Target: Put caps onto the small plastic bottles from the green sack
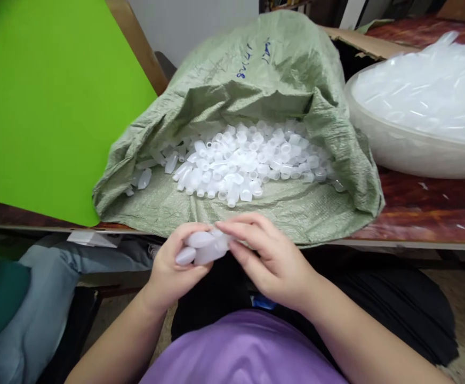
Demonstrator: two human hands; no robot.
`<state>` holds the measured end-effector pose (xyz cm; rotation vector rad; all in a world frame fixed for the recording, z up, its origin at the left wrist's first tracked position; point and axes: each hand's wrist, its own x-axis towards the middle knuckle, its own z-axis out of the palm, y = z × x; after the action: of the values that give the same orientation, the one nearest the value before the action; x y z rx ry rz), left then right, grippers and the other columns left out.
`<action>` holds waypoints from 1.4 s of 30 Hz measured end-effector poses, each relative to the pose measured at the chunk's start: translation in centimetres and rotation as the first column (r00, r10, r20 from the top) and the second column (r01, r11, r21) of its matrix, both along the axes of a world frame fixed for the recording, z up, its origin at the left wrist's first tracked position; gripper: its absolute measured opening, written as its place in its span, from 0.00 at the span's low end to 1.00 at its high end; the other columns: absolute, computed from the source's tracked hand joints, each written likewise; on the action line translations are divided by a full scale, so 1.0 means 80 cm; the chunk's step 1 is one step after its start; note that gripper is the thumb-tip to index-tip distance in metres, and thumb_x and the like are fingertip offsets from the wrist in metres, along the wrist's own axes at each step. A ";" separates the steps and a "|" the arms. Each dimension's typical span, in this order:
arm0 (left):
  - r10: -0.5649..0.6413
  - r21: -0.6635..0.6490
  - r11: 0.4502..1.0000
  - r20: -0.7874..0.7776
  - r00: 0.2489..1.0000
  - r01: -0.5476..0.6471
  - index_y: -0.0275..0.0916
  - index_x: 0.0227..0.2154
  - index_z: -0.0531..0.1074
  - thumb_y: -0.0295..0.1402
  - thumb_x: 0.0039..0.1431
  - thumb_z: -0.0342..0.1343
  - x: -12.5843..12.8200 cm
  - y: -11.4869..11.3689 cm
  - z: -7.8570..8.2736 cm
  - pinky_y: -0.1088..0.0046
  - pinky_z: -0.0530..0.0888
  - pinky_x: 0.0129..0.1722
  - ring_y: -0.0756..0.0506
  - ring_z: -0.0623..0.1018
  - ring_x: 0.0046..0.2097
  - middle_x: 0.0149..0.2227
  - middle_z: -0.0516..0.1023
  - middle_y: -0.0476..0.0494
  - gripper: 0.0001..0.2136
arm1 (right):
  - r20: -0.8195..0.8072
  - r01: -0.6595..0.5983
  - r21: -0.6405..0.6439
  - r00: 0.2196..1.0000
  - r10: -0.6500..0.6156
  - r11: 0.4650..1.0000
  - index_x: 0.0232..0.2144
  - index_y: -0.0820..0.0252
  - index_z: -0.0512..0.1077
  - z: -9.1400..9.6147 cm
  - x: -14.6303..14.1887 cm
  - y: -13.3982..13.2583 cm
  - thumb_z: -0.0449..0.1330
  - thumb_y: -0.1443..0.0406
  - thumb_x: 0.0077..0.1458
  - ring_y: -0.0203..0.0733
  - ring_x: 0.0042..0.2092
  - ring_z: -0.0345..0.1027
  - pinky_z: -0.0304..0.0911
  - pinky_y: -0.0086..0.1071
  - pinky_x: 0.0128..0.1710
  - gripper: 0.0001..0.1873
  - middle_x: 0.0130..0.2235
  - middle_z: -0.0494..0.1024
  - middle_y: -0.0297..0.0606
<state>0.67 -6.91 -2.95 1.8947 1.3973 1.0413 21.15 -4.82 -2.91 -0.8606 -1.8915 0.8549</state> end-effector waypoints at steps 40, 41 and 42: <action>0.165 -0.607 -0.199 0.753 0.637 0.769 0.34 0.34 0.71 0.21 0.31 0.67 0.048 -0.005 -0.133 0.79 0.73 0.26 0.52 0.75 0.28 0.28 0.75 0.49 0.21 | 0.206 -0.248 -0.387 0.916 0.346 0.888 0.39 0.55 0.74 -0.069 0.081 -0.038 0.59 0.63 0.53 0.35 0.40 0.71 0.68 0.27 0.40 0.10 0.40 0.76 0.39; 0.164 -0.613 -0.188 0.751 0.640 0.767 0.34 0.34 0.71 0.21 0.31 0.67 0.047 -0.005 -0.134 0.79 0.73 0.26 0.52 0.75 0.28 0.29 0.75 0.49 0.21 | 0.210 -0.217 -0.414 0.922 0.325 0.884 0.39 0.56 0.74 -0.070 0.080 -0.038 0.60 0.61 0.52 0.35 0.38 0.71 0.68 0.27 0.38 0.11 0.39 0.76 0.39; 0.162 -0.619 -0.181 0.748 0.644 0.764 0.34 0.34 0.71 0.22 0.31 0.67 0.047 -0.005 -0.135 0.79 0.73 0.27 0.52 0.75 0.29 0.29 0.75 0.49 0.21 | 0.215 -0.188 -0.447 0.927 0.309 0.875 0.38 0.56 0.74 -0.072 0.077 -0.039 0.60 0.60 0.51 0.35 0.37 0.71 0.68 0.27 0.37 0.12 0.38 0.76 0.38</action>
<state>4.43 -7.35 -13.79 0.4217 0.5813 -0.0168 27.33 -7.92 -8.71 -1.0501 -2.1356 1.4016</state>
